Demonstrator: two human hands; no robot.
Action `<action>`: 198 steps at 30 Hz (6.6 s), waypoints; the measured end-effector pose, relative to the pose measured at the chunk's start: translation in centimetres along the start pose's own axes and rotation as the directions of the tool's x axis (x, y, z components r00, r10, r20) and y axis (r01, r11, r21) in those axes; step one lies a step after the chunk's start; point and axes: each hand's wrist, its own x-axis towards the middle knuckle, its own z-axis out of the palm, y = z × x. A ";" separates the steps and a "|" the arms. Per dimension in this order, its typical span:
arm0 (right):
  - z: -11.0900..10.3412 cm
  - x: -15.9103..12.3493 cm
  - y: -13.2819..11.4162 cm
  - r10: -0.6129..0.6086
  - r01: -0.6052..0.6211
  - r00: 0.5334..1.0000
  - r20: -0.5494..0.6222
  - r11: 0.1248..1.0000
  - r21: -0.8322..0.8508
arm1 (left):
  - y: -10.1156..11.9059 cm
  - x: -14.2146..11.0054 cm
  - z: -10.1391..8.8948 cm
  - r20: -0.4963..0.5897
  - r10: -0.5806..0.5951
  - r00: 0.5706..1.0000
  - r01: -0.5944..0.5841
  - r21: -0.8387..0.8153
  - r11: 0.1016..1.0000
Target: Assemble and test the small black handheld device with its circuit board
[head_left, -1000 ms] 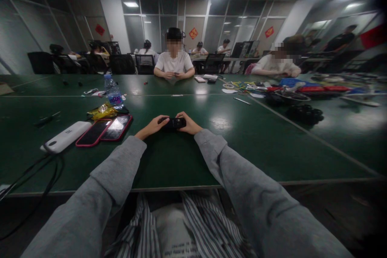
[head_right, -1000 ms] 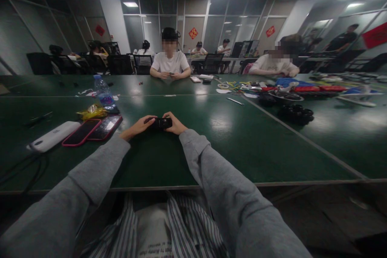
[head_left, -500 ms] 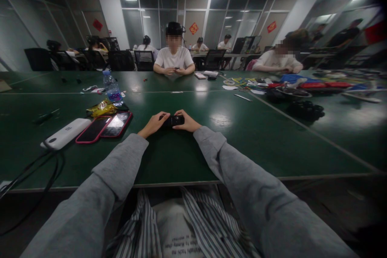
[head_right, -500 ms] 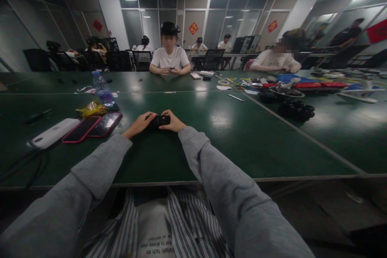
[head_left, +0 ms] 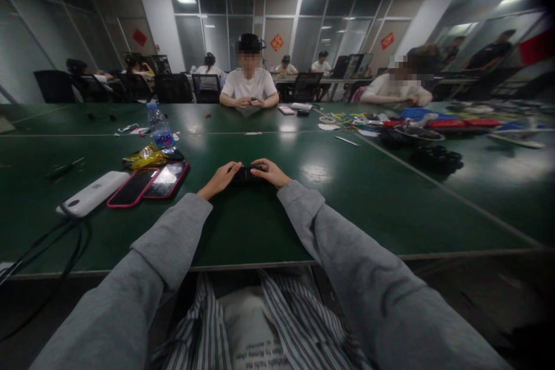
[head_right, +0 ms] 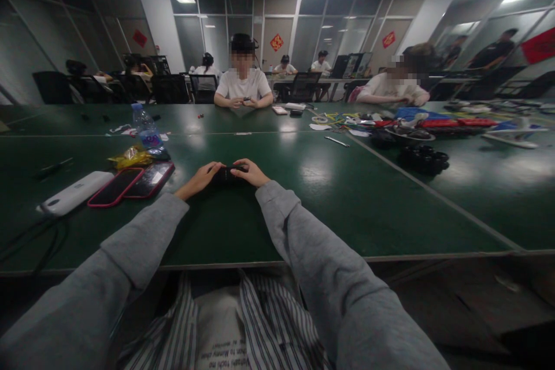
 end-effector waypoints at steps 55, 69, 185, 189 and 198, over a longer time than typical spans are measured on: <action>-0.1 -0.3 -0.7 0.107 -0.056 0.987 -0.117 0.927 0.372 | -1.6 0.9 -1.3 0.320 -0.301 0.898 0.422 -0.818 0.391; 0.8 -0.9 -1.4 -0.234 0.204 0.966 -0.107 0.951 -0.231 | -2.1 1.4 -0.8 0.314 -0.351 0.882 0.442 -0.808 0.388; -0.2 -0.3 -0.7 0.107 -0.065 0.987 -0.120 0.949 0.308 | -2.0 0.9 -1.5 0.395 -0.275 0.877 0.457 -0.861 0.222; -0.2 -0.2 -0.4 0.069 -0.035 0.989 -0.133 0.969 0.245 | -1.8 0.9 -1.5 0.388 -0.307 0.869 0.460 -0.862 0.213; 0.4 -0.6 -0.7 -0.229 0.213 0.971 -0.076 0.962 -0.173 | -1.1 0.8 -1.5 0.398 -0.341 0.852 0.478 -0.856 0.195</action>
